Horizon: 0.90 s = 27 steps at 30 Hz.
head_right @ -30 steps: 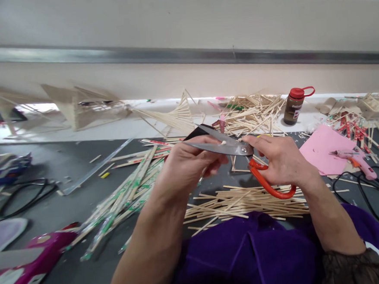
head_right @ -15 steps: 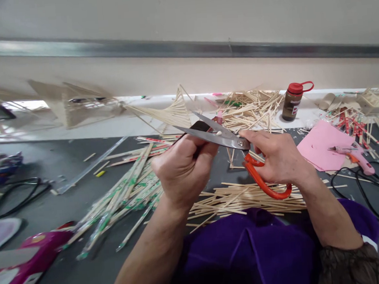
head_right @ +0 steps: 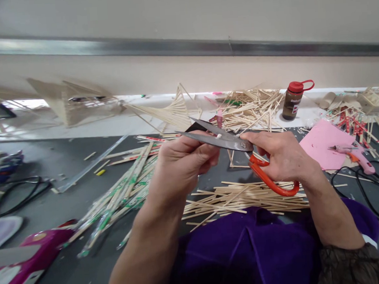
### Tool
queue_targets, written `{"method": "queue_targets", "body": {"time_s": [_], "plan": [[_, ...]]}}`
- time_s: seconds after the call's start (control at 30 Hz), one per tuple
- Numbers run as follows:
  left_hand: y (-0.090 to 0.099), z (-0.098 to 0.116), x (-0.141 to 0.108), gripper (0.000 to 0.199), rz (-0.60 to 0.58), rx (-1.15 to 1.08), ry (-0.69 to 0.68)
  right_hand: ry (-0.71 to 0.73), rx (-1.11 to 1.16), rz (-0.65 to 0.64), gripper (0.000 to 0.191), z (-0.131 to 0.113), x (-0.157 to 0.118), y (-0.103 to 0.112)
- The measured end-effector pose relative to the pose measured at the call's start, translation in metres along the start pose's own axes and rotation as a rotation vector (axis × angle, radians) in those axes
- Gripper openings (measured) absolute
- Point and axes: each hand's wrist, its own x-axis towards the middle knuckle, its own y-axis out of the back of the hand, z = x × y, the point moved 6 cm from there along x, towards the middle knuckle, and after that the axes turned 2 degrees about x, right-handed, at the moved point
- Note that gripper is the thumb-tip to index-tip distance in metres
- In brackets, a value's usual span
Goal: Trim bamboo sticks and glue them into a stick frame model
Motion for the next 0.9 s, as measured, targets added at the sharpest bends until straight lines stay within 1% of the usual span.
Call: {"method": "queue_targets", "body": {"time_s": [0.07,0.2,0.3,0.37,0.43,0.57,0.63,0.7,0.8,0.9], "plan": [[-0.003,-0.005,0.001,0.030,-0.052,-0.101,0.094,-0.005,0.009,-0.017,0.044,-0.001,0.000,0.001],[-0.008,-0.013,0.003,0.037,-0.184,-0.215,0.253,-0.009,0.027,-0.043,0.046,-0.003,-0.002,0.002],[-0.009,-0.016,0.004,0.040,-0.267,-0.259,0.305,0.015,0.005,-0.033,0.044,-0.004,-0.003,0.003],[-0.006,-0.017,0.006,0.037,-0.262,-0.227,0.287,0.019,-0.030,-0.025,0.042,-0.004,-0.003,0.003],[0.001,-0.015,0.008,0.030,-0.186,-0.104,0.207,0.006,-0.076,-0.019,0.041,-0.002,-0.002,0.001],[0.012,-0.004,0.008,0.011,0.054,0.240,-0.048,-0.036,-0.148,-0.003,0.040,0.003,0.000,-0.004],[0.013,0.001,0.005,0.003,0.160,0.320,-0.151,-0.053,-0.145,0.013,0.039,0.004,0.000,-0.005],[0.012,0.005,0.001,0.005,0.241,0.365,-0.218,-0.058,-0.127,0.028,0.038,0.004,0.000,-0.005],[0.010,0.010,-0.004,0.010,0.313,0.424,-0.289,-0.038,-0.103,0.029,0.039,0.003,0.000,-0.005],[0.007,0.012,-0.008,0.009,0.328,0.448,-0.338,-0.017,-0.096,0.019,0.041,0.003,0.000,-0.005]]}}
